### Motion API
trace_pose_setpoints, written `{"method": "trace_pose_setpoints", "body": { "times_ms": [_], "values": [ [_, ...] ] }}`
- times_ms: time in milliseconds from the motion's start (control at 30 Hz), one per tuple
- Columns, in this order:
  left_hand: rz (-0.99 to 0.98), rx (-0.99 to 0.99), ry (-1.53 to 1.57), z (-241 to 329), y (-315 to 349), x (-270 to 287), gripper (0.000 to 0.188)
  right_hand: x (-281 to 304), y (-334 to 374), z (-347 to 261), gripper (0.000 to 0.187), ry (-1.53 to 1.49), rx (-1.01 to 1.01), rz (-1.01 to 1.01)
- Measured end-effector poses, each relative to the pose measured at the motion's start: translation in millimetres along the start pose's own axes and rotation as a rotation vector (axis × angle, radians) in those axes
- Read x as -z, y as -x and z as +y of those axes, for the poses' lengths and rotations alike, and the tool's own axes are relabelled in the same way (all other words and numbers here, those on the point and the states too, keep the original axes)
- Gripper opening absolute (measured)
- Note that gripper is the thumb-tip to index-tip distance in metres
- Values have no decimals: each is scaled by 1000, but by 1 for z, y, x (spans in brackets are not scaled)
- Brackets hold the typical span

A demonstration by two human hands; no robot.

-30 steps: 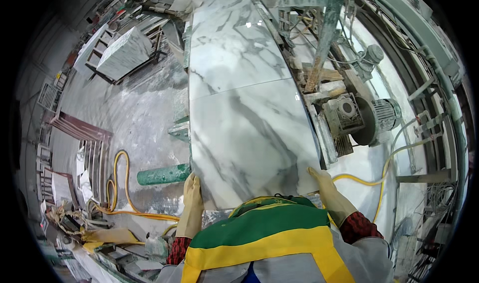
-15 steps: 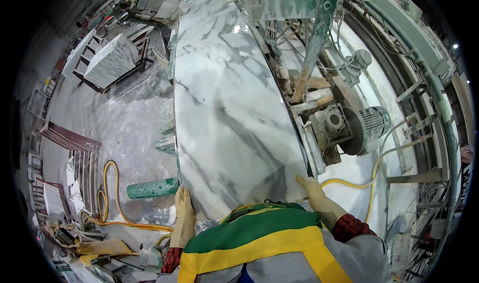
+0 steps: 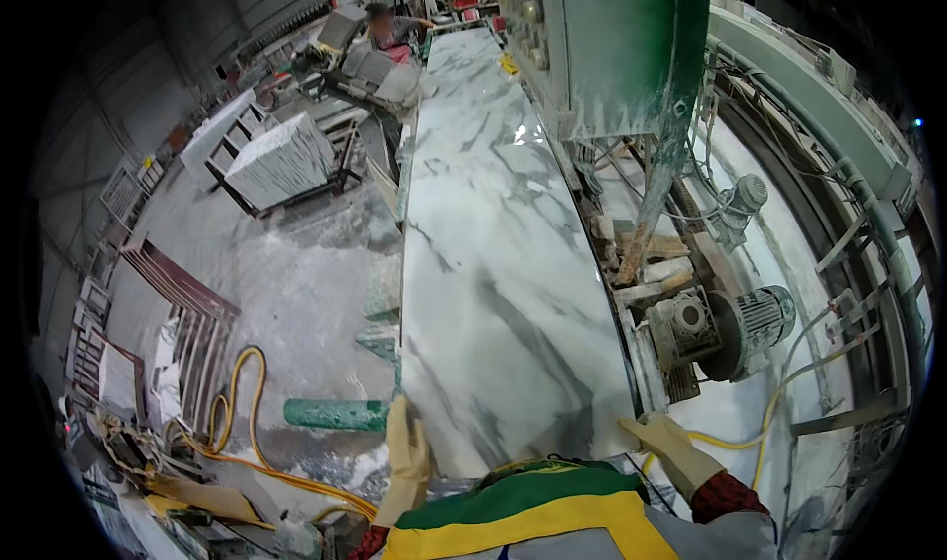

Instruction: The person repeatedly wipes the surface of a large white marble slab with gloved hands while it moves along a conveyor in a stone workshop. The person maintains contact with the slab throughout, guiding and cleaning it as it passes under machinery.

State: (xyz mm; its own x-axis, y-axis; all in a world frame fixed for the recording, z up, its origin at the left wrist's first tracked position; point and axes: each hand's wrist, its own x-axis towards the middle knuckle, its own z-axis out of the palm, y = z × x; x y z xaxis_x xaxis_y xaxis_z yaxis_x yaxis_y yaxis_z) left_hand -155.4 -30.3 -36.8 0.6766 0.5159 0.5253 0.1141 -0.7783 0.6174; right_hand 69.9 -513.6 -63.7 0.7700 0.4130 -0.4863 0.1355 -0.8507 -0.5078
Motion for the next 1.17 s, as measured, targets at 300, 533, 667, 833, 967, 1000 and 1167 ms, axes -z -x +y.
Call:
{"method": "trace_pose_setpoints", "body": {
  "times_ms": [300, 533, 667, 833, 967, 1000, 1167],
  "values": [
    [-481, -322, -287, 61, -37, 12, 48, 24, 21, -172, 46, 313, 758, 288],
    [-401, -348, -180, 37, -21, 15, 51, -59, -21, -206, 46, 522, 1205, 544],
    [-355, -334, -237, 19, 11, 52, 47, -67, -10, -285, 54, 564, 1118, 71],
    [-445, -149, -272, 1, 53, 107, 49, -187, -32, -328, 33, 90, 1468, 469],
    [-300, -158, -237, -26, 81, 118, 47, -200, -37, -347, 36, 89, 1462, 466],
    [-298, -170, -208, -26, 85, 114, 47, -198, -42, -340, 38, 110, 1465, 489],
    [-309, -78, -76, -35, 126, 97, 43, -180, -53, -289, 40, 202, 1383, 427]
  ]
}}
